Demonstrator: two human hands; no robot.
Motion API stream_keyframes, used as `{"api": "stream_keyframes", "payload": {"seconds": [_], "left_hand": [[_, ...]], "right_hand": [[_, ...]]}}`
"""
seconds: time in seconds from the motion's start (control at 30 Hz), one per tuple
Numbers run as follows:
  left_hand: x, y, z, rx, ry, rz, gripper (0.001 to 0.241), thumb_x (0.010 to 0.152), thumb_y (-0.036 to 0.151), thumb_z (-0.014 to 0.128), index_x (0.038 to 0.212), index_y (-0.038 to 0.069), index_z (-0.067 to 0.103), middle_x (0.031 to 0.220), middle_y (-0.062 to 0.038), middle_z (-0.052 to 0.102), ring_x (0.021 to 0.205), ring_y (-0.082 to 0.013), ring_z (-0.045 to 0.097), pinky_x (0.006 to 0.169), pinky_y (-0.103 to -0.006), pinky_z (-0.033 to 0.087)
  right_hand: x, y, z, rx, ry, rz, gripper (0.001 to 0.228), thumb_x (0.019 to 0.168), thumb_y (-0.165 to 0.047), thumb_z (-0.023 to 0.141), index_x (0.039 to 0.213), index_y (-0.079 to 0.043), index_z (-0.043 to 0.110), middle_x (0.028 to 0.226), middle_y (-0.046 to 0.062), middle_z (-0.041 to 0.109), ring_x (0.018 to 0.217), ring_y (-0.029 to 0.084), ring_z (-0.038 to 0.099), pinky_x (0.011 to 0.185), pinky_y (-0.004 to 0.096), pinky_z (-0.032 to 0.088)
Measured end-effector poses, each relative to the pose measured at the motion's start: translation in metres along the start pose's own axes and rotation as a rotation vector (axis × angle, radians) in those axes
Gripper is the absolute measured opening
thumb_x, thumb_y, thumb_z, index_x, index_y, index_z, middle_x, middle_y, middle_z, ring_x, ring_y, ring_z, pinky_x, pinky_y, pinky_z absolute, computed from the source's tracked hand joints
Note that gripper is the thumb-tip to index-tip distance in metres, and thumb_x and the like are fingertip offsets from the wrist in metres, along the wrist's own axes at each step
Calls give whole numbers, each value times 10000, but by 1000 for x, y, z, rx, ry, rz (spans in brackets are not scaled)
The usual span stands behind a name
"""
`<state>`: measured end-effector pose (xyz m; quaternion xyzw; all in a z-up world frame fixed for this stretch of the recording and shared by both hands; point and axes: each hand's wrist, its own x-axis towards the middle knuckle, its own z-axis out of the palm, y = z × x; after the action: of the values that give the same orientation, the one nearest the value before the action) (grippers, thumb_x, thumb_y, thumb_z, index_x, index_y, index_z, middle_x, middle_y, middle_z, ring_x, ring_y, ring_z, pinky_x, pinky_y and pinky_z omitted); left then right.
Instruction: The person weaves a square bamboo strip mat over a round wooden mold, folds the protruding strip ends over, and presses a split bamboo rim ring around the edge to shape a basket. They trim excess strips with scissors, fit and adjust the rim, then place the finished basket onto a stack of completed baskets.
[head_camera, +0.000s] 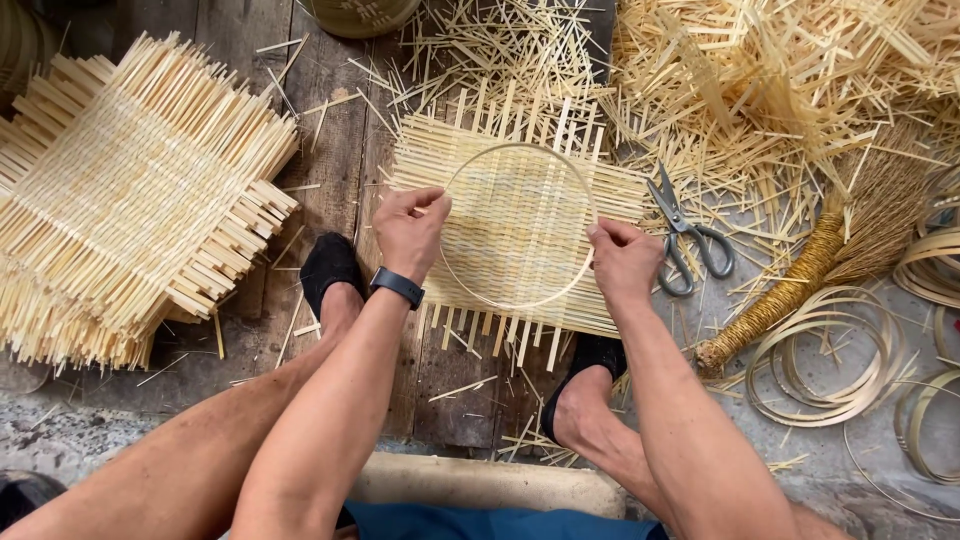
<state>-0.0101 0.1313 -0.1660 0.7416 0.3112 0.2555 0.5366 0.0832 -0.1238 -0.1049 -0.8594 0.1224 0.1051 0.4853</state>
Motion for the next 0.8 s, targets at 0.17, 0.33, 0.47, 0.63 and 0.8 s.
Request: {"api": "stream_keyframes", "payload": {"seconds": [0.17, 0.33, 0.47, 0.63, 0.8], "left_hand": [[4, -9, -4, 380, -137, -44, 183, 790, 129, 824, 973, 119, 835, 859, -95, 726, 732, -211, 671, 673, -375, 553], [10, -7, -3, 434, -162, -121, 199, 827, 106, 796, 1024, 121, 816, 912, -132, 782, 787, -246, 737, 754, -374, 576], [3, 0, -11, 431, -214, -253, 168, 806, 118, 815, 973, 94, 815, 869, -104, 791, 759, -215, 756, 777, -348, 600], [7, -6, -14, 361, -206, -310, 236, 783, 41, 772, 1017, 61, 791, 895, -97, 787, 780, -167, 762, 780, -305, 620], [8, 2, -22, 134, -292, -533, 223, 774, 8, 791, 997, 28, 792, 896, -94, 797, 755, -138, 765, 724, -262, 643]], "right_hand": [[10, 28, 13, -351, 34, -199, 188, 793, -154, 855, 970, -97, 825, 859, 103, 778, 748, 209, 730, 745, 335, 571], [16, 30, 13, -351, 32, -194, 200, 816, -192, 863, 999, -124, 819, 865, 95, 782, 755, 203, 729, 812, 335, 574], [23, 37, 15, -420, -6, -210, 162, 799, -190, 868, 953, -151, 835, 854, 60, 796, 752, 193, 723, 814, 339, 549], [26, 20, 17, -391, -29, -151, 143, 835, -196, 839, 970, -154, 820, 839, 51, 791, 733, 174, 730, 775, 326, 576], [23, 20, 14, -379, -54, -160, 142, 858, -198, 827, 981, -127, 817, 821, 60, 782, 707, 154, 718, 733, 315, 581]]}}
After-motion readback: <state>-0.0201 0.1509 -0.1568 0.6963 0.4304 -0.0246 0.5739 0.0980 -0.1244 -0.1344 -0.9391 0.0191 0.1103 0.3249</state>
